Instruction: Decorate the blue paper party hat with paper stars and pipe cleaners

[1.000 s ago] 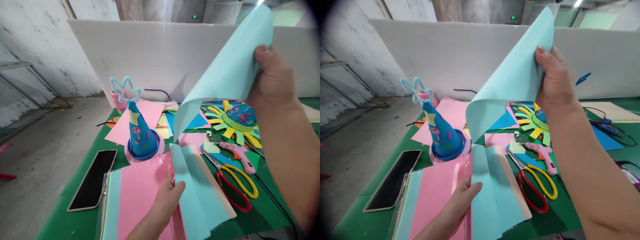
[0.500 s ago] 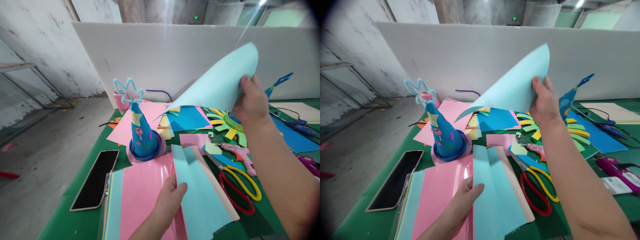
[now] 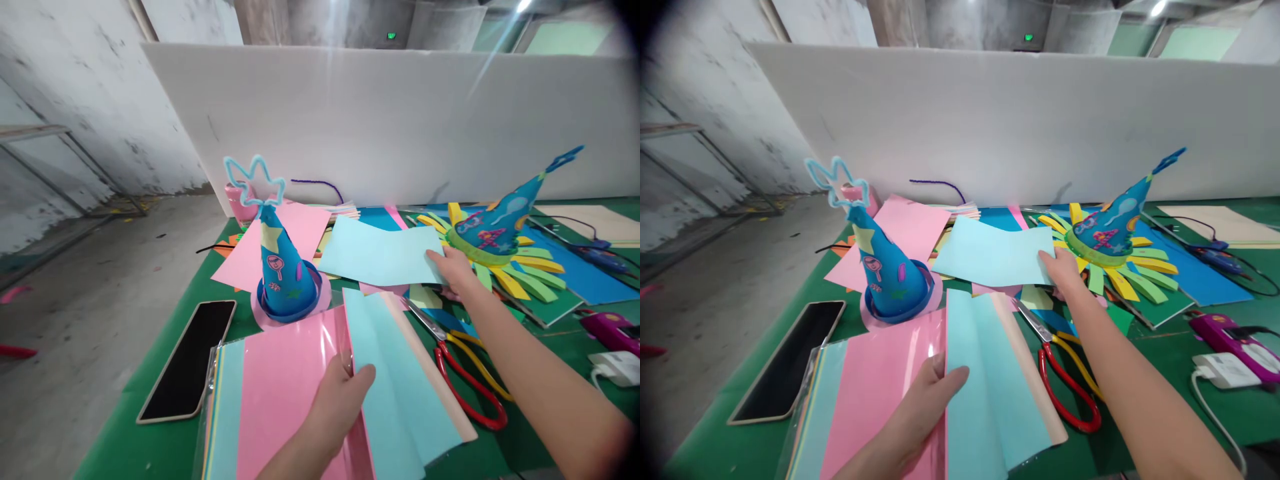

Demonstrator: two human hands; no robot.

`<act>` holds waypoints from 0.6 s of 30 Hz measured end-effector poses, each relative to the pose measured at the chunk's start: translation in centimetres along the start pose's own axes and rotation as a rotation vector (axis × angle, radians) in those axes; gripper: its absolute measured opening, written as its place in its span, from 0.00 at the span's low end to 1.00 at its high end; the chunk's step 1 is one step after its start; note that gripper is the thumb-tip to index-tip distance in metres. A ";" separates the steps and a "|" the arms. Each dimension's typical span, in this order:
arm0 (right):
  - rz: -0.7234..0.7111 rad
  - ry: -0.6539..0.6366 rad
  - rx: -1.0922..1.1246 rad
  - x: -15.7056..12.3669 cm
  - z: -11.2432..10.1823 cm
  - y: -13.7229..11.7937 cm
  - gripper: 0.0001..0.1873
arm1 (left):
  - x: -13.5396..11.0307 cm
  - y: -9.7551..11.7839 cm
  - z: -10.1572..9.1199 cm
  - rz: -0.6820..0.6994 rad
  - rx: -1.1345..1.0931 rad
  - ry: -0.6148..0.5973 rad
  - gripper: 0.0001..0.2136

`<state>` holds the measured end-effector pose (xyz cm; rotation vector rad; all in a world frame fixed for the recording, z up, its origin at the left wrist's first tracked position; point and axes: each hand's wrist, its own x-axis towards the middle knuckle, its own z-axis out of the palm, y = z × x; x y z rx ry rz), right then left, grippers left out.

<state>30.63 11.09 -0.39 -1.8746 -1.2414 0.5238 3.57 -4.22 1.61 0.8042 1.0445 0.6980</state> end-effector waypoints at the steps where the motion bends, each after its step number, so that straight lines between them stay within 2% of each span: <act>1: -0.016 0.022 -0.052 0.3 0.2 -0.2 0.13 | 0.0 0.0 0.0 0.009 -0.007 0.000 0.04; 6: -0.084 0.036 -0.227 1.5 1.0 -1.2 0.14 | 0.0 -0.2 0.0 0.028 -0.041 -0.020 0.05; 11: -0.106 0.031 -0.379 2.0 1.1 -1.1 0.15 | -0.1 -0.1 0.0 0.031 -0.046 -0.023 0.06; 15: -0.139 0.065 -0.443 1.7 0.7 -1.1 0.23 | -0.1 0.0 0.0 0.034 -0.036 -0.007 0.06; 18: -0.214 0.121 -0.465 0.3 -0.1 -2.3 0.26 | -0.1 0.1 0.0 0.026 -0.022 0.003 0.06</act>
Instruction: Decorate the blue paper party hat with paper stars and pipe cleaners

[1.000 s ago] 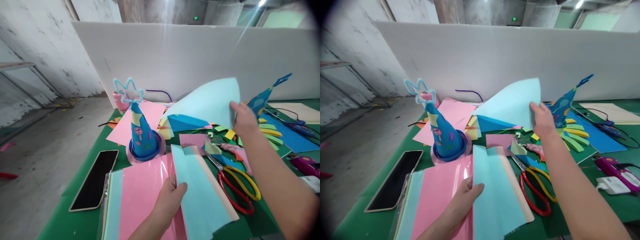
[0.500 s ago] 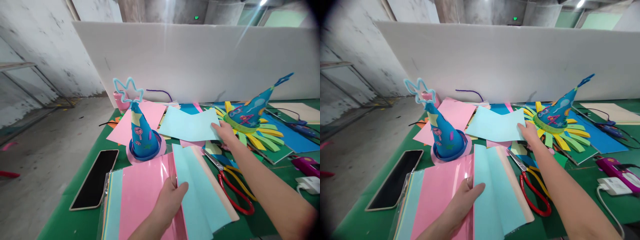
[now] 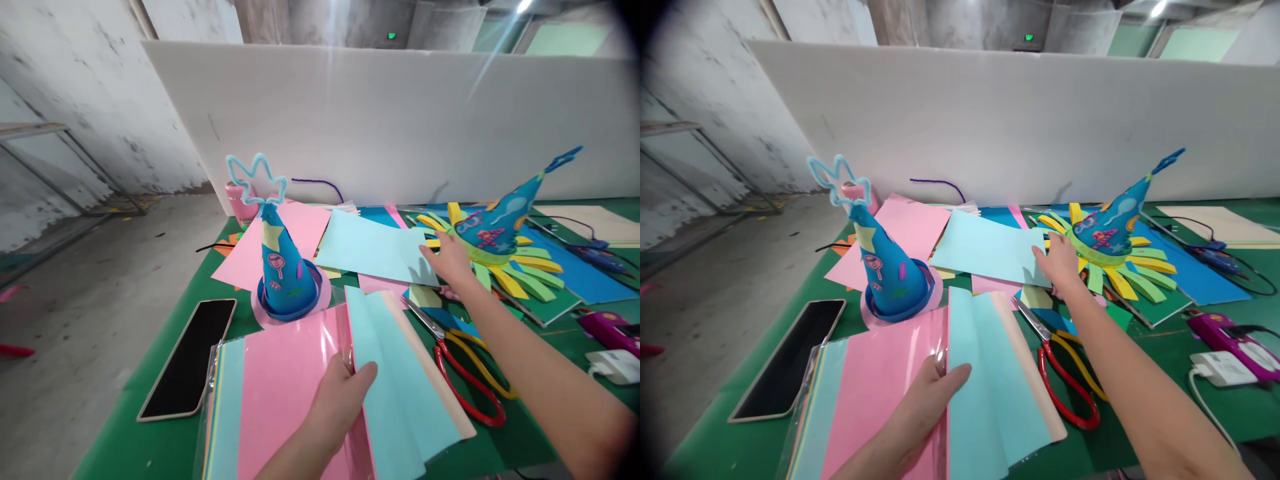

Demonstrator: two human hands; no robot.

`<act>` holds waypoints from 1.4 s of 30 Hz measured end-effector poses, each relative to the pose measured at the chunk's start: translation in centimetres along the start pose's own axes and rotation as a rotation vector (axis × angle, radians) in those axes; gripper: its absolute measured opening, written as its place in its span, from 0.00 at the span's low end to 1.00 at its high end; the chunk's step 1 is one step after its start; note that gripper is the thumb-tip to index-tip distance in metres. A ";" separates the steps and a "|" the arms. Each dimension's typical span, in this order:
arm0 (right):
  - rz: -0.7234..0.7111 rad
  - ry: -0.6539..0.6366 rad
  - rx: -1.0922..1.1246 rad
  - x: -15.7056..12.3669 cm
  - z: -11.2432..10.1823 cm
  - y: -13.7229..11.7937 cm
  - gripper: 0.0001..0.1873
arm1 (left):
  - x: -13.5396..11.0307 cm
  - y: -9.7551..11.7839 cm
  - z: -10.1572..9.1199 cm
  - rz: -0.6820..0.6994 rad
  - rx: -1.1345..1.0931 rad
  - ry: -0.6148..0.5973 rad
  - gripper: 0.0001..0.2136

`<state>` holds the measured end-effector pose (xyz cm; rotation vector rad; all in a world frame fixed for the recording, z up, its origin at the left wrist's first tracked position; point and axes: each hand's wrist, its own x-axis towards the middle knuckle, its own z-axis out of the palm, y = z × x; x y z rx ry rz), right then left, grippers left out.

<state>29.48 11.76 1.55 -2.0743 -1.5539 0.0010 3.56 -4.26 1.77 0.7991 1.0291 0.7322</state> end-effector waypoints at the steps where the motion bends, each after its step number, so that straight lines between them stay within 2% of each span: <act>1: -0.029 0.016 0.008 -0.7 -0.7 -0.6 0.25 | 0.0 0.1 0.0 -0.003 0.006 0.012 0.06; 3: -0.097 0.017 0.054 -2.8 -2.2 -2.0 0.22 | 0.0 0.2 0.1 -0.013 0.010 0.040 0.05; 4: -0.159 -0.007 0.169 -4.2 -3.0 -2.8 0.19 | -0.1 0.3 0.1 -0.019 0.005 0.044 0.04; 6: -0.217 -0.143 0.367 -7.7 -4.5 -4.4 0.14 | -0.1 0.6 0.3 -0.029 -0.015 0.016 0.04; 9: -0.242 -0.434 0.526 -13.6 -5.7 -6.1 0.11 | -0.2 0.8 0.5 -0.044 -0.043 -0.051 0.06; 12: -0.255 -0.521 0.504 -18.3 -5.5 -6.5 0.20 | -0.2 0.8 0.6 -0.041 -0.024 -0.063 0.06; 15: -0.275 -0.566 0.432 -20.7 -4.8 -6.4 0.31 | -0.1 0.7 0.5 0.019 0.004 -0.057 0.06; 18: -0.246 -0.607 0.412 -21.3 -4.4 -6.5 0.36 | 0.1 0.5 0.3 0.044 0.034 -0.031 0.09; 21: -0.215 -0.634 0.418 -21.3 -4.5 -6.8 0.39 | 0.1 0.3 0.2 0.021 0.052 0.032 0.16; 23: -0.189 -0.650 0.429 -21.4 -4.6 -6.9 0.40 | 0.1 0.3 0.3 -0.004 0.010 0.026 0.18; 27: -0.122 -0.681 0.492 -21.5 -4.7 -6.8 0.42 | 0.0 0.3 0.5 -0.039 -0.116 -0.065 0.17; 32: -0.073 -0.682 0.591 -21.3 -4.7 -6.4 0.38 | 0.1 -0.2 0.5 -0.051 -0.213 -0.127 0.14; 38: -0.027 -0.716 0.656 -21.1 -4.6 -6.1 0.37 | 0.2 -0.3 0.8 -0.078 -0.339 -0.096 0.12; 42: -0.011 -0.730 0.689 -21.2 -4.7 -6.0 0.36 | 0.3 -0.3 0.8 -0.074 -0.388 -0.136 0.11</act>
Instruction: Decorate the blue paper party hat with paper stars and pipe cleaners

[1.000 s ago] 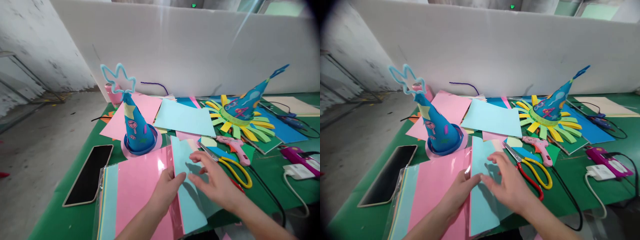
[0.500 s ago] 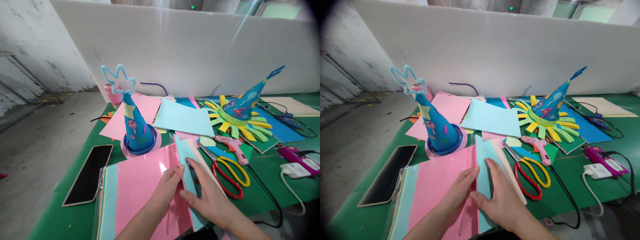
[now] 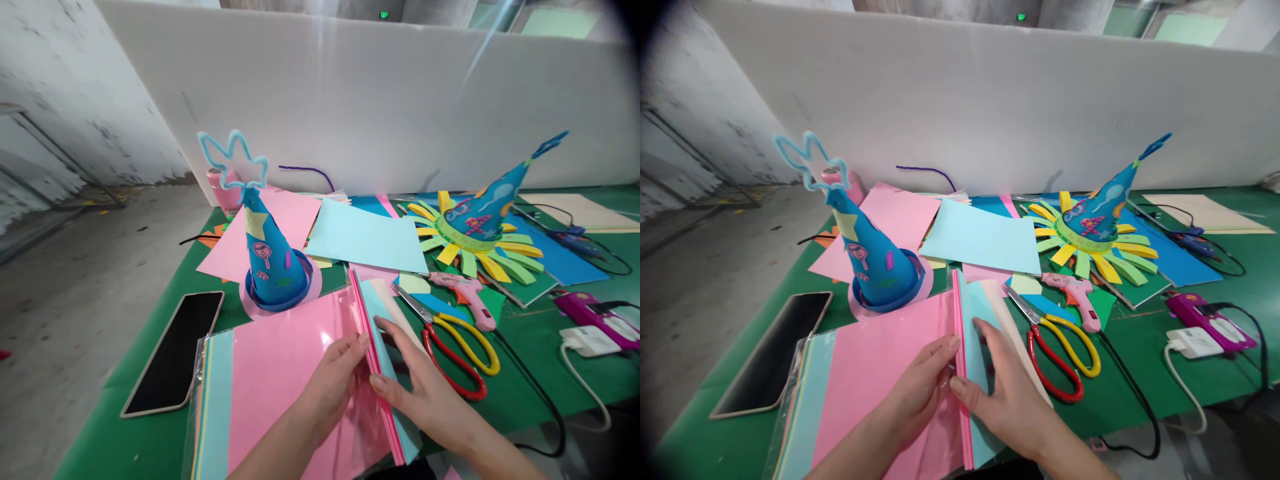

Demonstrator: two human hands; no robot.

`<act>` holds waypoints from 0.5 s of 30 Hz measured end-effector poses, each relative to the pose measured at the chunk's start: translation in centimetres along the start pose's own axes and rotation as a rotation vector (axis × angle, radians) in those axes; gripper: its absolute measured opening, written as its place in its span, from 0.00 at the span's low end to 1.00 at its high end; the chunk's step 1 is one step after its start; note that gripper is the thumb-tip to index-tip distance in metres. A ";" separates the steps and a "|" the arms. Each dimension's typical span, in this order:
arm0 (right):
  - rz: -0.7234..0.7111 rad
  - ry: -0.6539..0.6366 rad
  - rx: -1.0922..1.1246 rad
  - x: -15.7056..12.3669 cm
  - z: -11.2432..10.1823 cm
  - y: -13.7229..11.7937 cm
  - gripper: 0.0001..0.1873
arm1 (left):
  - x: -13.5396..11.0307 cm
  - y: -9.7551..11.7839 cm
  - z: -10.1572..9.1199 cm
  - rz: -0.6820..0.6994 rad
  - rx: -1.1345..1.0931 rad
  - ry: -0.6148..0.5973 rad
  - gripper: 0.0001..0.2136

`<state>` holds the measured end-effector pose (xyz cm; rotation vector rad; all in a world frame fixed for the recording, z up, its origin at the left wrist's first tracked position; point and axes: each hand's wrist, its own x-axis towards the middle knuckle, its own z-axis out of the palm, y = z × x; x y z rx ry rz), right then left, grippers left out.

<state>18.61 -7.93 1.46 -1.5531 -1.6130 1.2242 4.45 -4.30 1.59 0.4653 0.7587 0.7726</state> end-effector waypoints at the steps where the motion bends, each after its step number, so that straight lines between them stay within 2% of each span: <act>1: 0.003 -0.003 0.011 0.0 0.0 0.0 0.36 | 0.0 0.0 0.0 -0.005 -0.011 -0.002 0.11; 5: 0.016 -0.007 0.047 -0.1 -0.2 0.0 0.35 | 0.1 0.0 -0.1 -0.008 -0.044 0.016 0.10; 15: 0.000 -0.002 0.056 0.1 -0.1 0.1 0.35 | 0.1 0.0 0.0 0.004 -0.007 -0.058 0.12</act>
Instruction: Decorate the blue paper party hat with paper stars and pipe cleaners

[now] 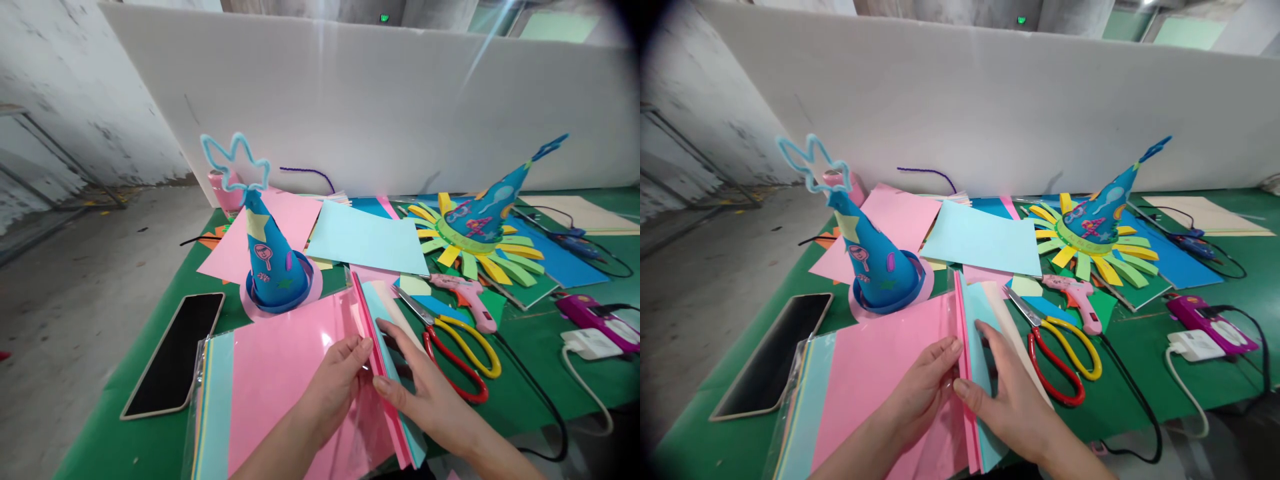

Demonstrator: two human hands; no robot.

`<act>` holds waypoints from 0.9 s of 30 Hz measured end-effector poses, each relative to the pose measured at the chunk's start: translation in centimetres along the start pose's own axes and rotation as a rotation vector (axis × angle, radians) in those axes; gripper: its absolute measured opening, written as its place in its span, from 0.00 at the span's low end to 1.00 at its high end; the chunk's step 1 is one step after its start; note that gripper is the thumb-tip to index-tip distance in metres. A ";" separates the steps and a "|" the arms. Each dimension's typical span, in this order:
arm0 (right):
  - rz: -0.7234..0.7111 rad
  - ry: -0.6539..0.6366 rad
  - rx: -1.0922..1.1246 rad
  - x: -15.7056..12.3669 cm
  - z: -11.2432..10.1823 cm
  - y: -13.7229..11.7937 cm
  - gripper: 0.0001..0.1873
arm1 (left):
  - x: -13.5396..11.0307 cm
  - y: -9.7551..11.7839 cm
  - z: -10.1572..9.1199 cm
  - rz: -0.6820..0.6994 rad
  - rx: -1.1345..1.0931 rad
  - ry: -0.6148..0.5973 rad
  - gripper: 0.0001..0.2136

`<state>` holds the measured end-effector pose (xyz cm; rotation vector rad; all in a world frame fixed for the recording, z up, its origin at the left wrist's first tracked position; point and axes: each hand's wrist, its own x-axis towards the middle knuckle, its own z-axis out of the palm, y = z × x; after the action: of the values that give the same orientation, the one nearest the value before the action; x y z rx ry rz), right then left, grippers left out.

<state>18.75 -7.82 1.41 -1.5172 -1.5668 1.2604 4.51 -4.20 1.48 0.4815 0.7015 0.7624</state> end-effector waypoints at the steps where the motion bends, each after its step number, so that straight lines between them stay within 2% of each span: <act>1: -0.002 0.000 0.001 0.0 0.0 0.0 0.35 | 0.0 0.0 0.0 0.001 0.002 -0.007 0.13; 8: 0.004 0.000 -0.016 0.0 -0.1 0.0 0.35 | 0.1 -0.1 -0.3 0.012 -0.008 -0.038 0.11; 15: 0.017 -0.004 0.074 -0.2 -0.4 -0.3 0.34 | 0.3 -0.1 -0.3 0.016 0.011 0.053 0.13; 20: 0.040 -0.031 0.153 -0.4 -0.7 -0.3 0.33 | 0.4 -0.1 -0.3 0.046 0.034 0.045 0.14; 27: 0.044 -0.031 0.150 -0.1 -0.7 -0.2 0.33 | 0.5 -0.4 -0.5 0.043 0.049 0.023 0.14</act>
<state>19.30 -7.78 1.86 -1.4500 -1.4304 1.3994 4.63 -4.04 0.70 0.5348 0.7344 0.7936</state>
